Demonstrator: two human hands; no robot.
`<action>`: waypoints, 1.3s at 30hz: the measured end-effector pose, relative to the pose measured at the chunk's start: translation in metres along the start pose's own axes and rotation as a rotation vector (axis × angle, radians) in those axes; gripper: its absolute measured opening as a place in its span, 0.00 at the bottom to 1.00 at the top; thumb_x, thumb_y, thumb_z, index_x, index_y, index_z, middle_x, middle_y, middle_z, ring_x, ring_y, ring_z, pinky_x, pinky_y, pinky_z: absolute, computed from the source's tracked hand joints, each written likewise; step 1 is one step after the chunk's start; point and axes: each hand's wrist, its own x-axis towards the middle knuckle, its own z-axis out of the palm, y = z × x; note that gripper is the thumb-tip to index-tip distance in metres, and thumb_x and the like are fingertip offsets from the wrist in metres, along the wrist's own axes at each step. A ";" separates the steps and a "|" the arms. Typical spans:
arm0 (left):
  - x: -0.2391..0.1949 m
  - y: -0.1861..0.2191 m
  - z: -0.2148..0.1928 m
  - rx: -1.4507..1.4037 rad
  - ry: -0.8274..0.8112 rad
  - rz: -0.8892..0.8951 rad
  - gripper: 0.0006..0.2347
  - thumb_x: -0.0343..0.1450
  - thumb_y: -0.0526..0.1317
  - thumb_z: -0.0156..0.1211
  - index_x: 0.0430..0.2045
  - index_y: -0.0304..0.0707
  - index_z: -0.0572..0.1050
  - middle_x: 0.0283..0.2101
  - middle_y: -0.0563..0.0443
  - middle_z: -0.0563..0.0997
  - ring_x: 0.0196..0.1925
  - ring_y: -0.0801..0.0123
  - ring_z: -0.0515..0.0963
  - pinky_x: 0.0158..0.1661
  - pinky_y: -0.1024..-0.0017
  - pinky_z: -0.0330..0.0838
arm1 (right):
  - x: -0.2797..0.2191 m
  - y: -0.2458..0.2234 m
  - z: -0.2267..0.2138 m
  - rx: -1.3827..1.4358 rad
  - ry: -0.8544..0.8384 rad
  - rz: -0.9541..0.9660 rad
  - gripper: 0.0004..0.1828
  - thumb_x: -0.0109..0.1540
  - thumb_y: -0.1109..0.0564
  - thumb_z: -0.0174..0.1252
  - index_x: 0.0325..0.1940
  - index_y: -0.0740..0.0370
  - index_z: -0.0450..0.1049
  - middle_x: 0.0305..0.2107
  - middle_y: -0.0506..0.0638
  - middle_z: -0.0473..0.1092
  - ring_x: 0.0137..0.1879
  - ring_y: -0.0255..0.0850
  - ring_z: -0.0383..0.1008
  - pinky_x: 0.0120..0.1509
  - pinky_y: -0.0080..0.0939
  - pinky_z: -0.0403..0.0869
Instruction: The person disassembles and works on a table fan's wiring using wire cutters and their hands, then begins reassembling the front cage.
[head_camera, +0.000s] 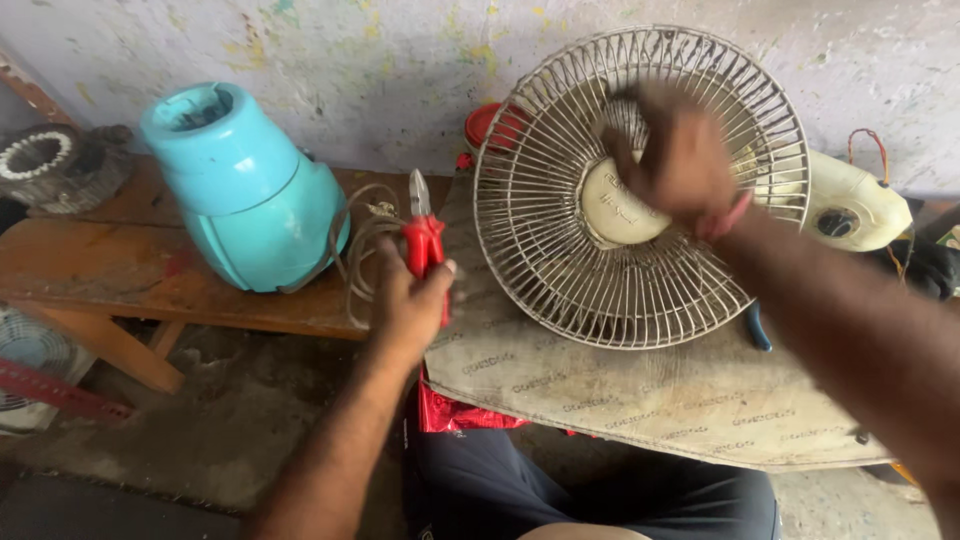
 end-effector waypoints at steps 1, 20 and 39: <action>0.009 0.003 -0.003 0.161 0.015 0.086 0.24 0.69 0.40 0.62 0.56 0.33 0.58 0.43 0.42 0.80 0.31 0.52 0.86 0.29 0.57 0.80 | 0.019 0.024 -0.002 -0.108 -0.002 -0.019 0.17 0.75 0.54 0.62 0.55 0.74 0.74 0.42 0.65 0.77 0.42 0.53 0.79 0.44 0.49 0.77; 0.127 -0.014 0.008 0.081 0.005 0.235 0.10 0.70 0.40 0.64 0.39 0.30 0.77 0.35 0.40 0.79 0.35 0.49 0.79 0.39 0.56 0.72 | 0.066 0.077 0.035 -0.313 -0.261 0.372 0.24 0.75 0.40 0.49 0.56 0.61 0.79 0.50 0.62 0.76 0.58 0.60 0.72 0.65 0.66 0.62; 0.147 -0.008 0.033 0.750 0.151 0.542 0.15 0.67 0.39 0.65 0.45 0.28 0.80 0.42 0.37 0.85 0.42 0.55 0.84 0.45 0.60 0.79 | 0.064 0.071 0.034 -0.332 -0.220 0.334 0.23 0.76 0.41 0.50 0.57 0.62 0.79 0.50 0.62 0.77 0.58 0.60 0.73 0.64 0.64 0.64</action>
